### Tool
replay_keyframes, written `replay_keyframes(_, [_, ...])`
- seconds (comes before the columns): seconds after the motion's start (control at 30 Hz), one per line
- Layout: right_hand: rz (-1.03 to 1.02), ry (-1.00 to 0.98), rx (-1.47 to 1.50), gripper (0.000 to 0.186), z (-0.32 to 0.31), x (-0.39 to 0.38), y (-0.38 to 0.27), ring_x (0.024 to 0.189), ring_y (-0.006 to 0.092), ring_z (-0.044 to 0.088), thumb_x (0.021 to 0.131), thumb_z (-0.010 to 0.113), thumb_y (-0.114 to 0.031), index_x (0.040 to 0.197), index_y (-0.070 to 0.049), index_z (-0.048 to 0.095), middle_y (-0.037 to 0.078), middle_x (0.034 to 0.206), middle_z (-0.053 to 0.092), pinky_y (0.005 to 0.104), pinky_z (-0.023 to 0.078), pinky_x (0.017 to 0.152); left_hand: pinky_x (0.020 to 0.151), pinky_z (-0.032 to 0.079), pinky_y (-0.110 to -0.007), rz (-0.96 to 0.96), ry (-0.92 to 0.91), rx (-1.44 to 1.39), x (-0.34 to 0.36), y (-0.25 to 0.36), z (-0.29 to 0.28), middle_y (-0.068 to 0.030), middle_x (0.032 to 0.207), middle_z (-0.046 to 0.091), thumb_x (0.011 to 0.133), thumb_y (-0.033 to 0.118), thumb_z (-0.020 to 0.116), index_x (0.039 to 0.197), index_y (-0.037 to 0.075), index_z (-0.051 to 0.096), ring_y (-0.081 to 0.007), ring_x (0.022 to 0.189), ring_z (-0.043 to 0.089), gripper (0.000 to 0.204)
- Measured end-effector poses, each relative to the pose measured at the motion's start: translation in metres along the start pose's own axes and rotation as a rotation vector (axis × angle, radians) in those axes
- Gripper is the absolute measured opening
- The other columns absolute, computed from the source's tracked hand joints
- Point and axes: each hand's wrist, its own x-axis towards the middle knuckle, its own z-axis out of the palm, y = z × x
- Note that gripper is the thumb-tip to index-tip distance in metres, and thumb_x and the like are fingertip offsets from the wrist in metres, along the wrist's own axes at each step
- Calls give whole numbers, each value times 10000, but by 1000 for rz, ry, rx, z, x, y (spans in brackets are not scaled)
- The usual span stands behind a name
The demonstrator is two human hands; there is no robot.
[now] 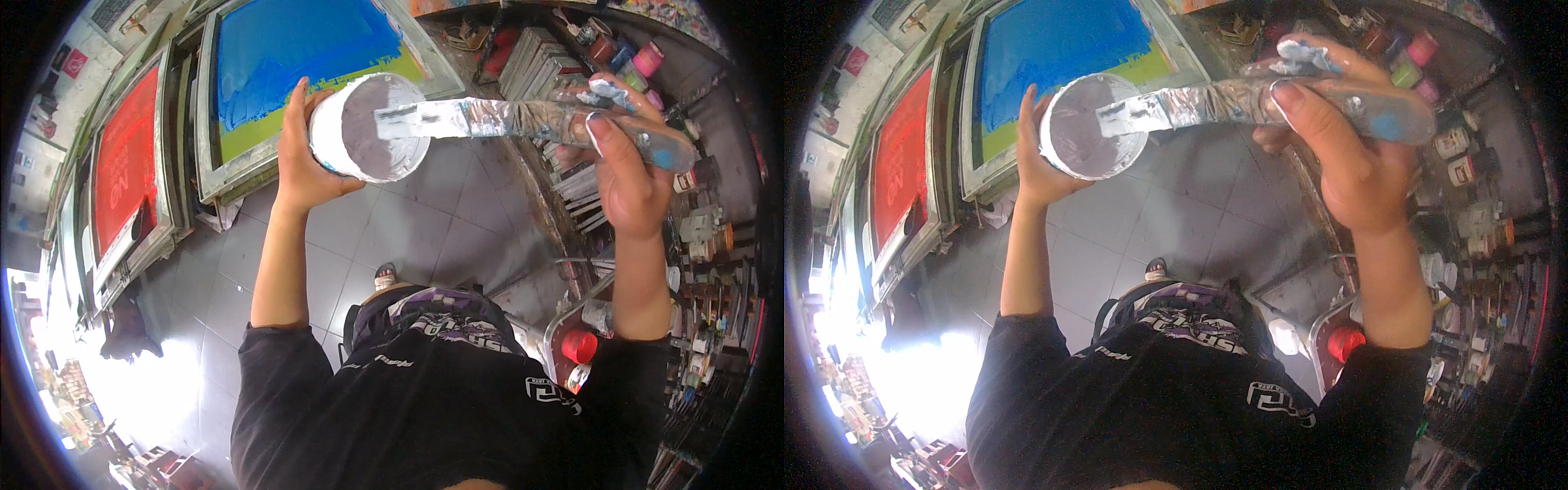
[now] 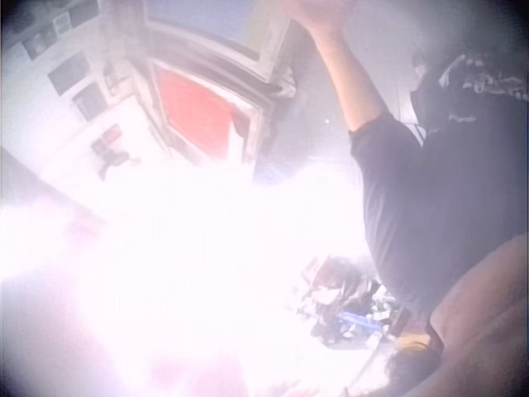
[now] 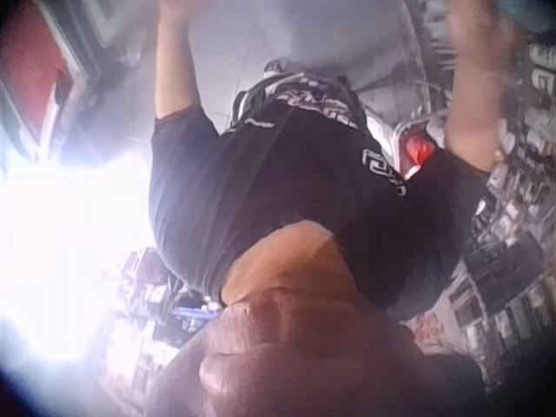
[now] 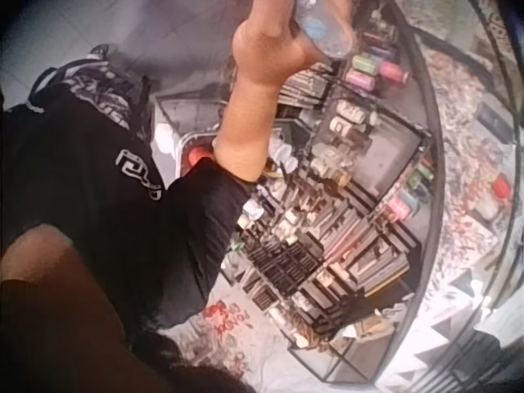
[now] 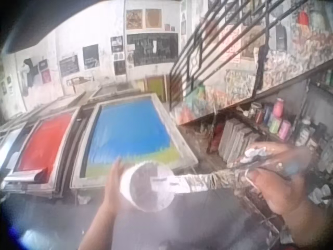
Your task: The person mixes white and blue ink in separate containers using a spatula, then applies blue ink onto a screen printing frame using the spatula to spread it evenly across the mesh. The person also wipes the spatula with a cloth and handles various ink containers.
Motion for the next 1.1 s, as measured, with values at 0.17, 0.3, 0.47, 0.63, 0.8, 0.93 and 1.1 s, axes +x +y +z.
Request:
replay_keyframes(0.17, [-19, 89, 166, 320, 18, -4, 11, 732, 212, 650, 804, 623, -9, 1110, 58, 556, 165, 858, 646, 297, 566, 583, 968, 400, -391, -2, -1, 18, 1, 0, 1, -166, 1189, 536, 351, 134, 811, 1396, 31, 219, -313, 1109, 528, 1206])
replay_keyframes(0.3, [-689, -143, -238, 180, 15, 8, 14, 755, 259, 665, 732, 663, 46, 878, 28, 560, 195, 880, 646, 321, 540, 603, 970, 402, -387, -19, -16, 37, 1, 2, -2, -168, 1188, 534, 348, 134, 814, 1400, 32, 200, -313, 1115, 524, 1222])
replay_keyframes(0.47, [-582, -159, -363, 160, 5, 4, 6, 785, 288, 657, 724, 619, 94, 859, 56, 543, 229, 934, 635, 332, 539, 646, 973, 400, -387, -87, -33, -24, 1, 1, -2, -169, 1190, 532, 351, 126, 812, 1405, 38, 176, -311, 1127, 517, 1234])
replay_keyframes(0.63, [-525, -291, -162, 251, -4, 6, 0, 844, 343, 640, 766, 564, 88, 1016, 86, 540, 265, 974, 617, 384, 549, 673, 975, 397, -392, -93, -47, 34, 3, 4, -2, -171, 1195, 528, 353, 118, 803, 1404, 41, 185, -313, 1138, 507, 1221])
replay_keyframes(0.8, [-813, -809, -357, 288, -25, 58, -34, 883, 375, 643, 739, 636, 34, 1016, 39, 558, 279, 1001, 615, 366, 540, 706, 987, 383, -394, -47, -130, 82, 13, 7, -1, -167, 1185, 531, 360, 119, 793, 1398, 40, 207, -316, 1139, 498, 1194])
replay_keyframes(0.93, [-762, -803, -394, 293, -31, 65, -39, 882, 350, 648, 733, 637, 38, 1018, 45, 570, 276, 1009, 618, 353, 538, 703, 992, 376, -397, -56, -150, 61, 18, 6, 1, -166, 1180, 531, 360, 120, 788, 1398, 36, 206, -319, 1138, 496, 1193])
replay_keyframes(1.1, [-509, -362, -282, 338, -5, 33, -18, 870, 323, 649, 713, 635, 49, 1043, 88, 568, 275, 993, 621, 340, 539, 699, 982, 389, -387, -45, -58, -93, 4, -5, 0, -160, 1198, 522, 382, 145, 839, 1411, 26, 148, -292, 1135, 511, 1245])
